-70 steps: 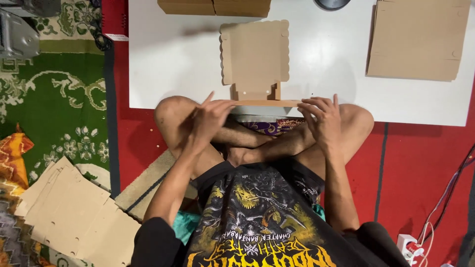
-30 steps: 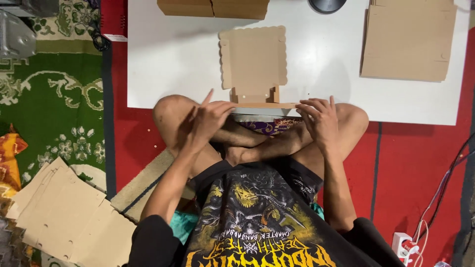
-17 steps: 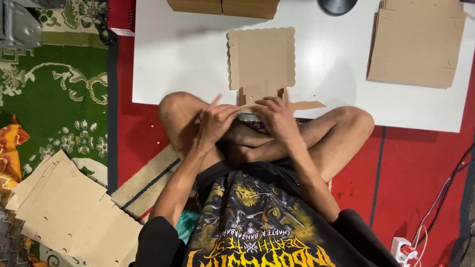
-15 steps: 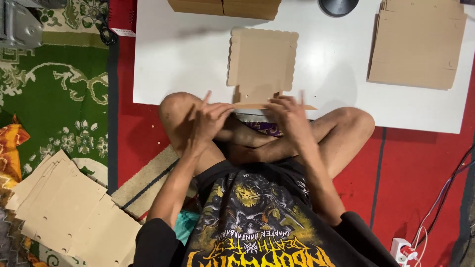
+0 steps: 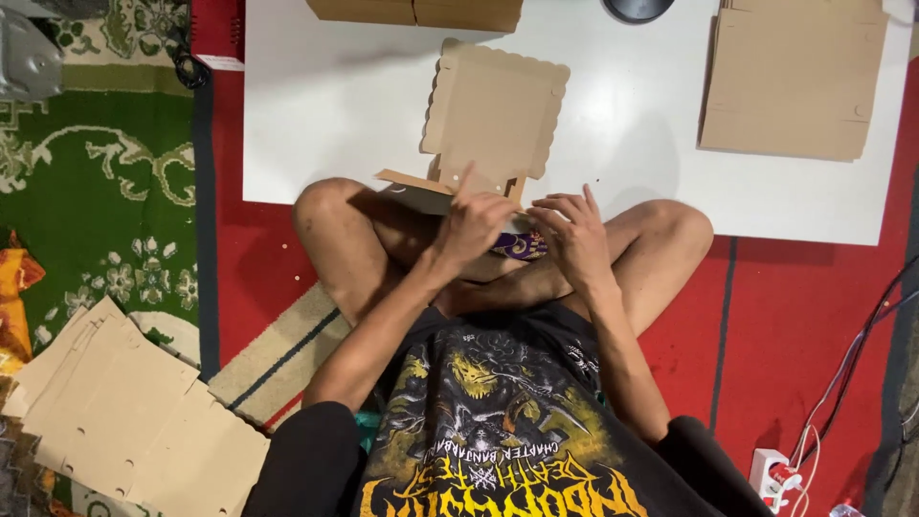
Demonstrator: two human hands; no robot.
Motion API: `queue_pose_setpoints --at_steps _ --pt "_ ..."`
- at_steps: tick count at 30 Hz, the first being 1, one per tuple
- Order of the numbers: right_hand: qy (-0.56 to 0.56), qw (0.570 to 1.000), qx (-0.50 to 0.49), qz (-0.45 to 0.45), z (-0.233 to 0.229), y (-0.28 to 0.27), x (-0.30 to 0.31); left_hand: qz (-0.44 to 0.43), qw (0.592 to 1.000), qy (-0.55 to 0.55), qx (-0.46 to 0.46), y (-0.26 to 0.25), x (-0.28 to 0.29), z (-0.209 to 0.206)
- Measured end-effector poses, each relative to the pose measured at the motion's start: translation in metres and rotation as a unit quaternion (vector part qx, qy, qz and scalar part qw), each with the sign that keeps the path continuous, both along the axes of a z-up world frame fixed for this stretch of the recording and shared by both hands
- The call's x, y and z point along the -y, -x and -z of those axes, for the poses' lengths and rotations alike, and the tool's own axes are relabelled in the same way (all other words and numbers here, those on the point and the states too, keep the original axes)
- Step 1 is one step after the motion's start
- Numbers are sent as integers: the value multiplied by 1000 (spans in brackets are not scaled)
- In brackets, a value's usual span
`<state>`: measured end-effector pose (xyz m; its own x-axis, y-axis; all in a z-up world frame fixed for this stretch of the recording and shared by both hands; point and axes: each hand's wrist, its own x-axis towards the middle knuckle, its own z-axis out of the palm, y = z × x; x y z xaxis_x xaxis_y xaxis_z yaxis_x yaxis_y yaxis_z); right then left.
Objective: Folding and assembling a cardboard box from a flat sheet.
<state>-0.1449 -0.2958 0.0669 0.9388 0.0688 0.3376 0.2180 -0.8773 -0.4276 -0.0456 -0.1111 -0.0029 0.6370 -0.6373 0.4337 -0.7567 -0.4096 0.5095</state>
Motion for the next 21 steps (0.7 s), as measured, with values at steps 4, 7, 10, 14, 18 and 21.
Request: queue_pose_setpoints --at_steps 4,7,10,14,18,21 --pt "-11 1000 -8 9 7 3 22 21 999 5 -25 -8 -9 -7" --pt "25 1000 -2 17 27 11 55 -6 998 -42 39 -23 -55 -9" --pt "22 999 -8 28 23 14 65 -44 998 -49 8 -26 -101 -9" --pt "39 999 -12 12 7 1 37 -70 996 -11 -49 -13 -106 6" --pt "26 999 -3 -22 0 -21 -29 -49 997 10 -61 3 -83 -22" --pt "22 999 17 -40 -1 -30 -48 -56 997 2 -46 -2 -92 -29"
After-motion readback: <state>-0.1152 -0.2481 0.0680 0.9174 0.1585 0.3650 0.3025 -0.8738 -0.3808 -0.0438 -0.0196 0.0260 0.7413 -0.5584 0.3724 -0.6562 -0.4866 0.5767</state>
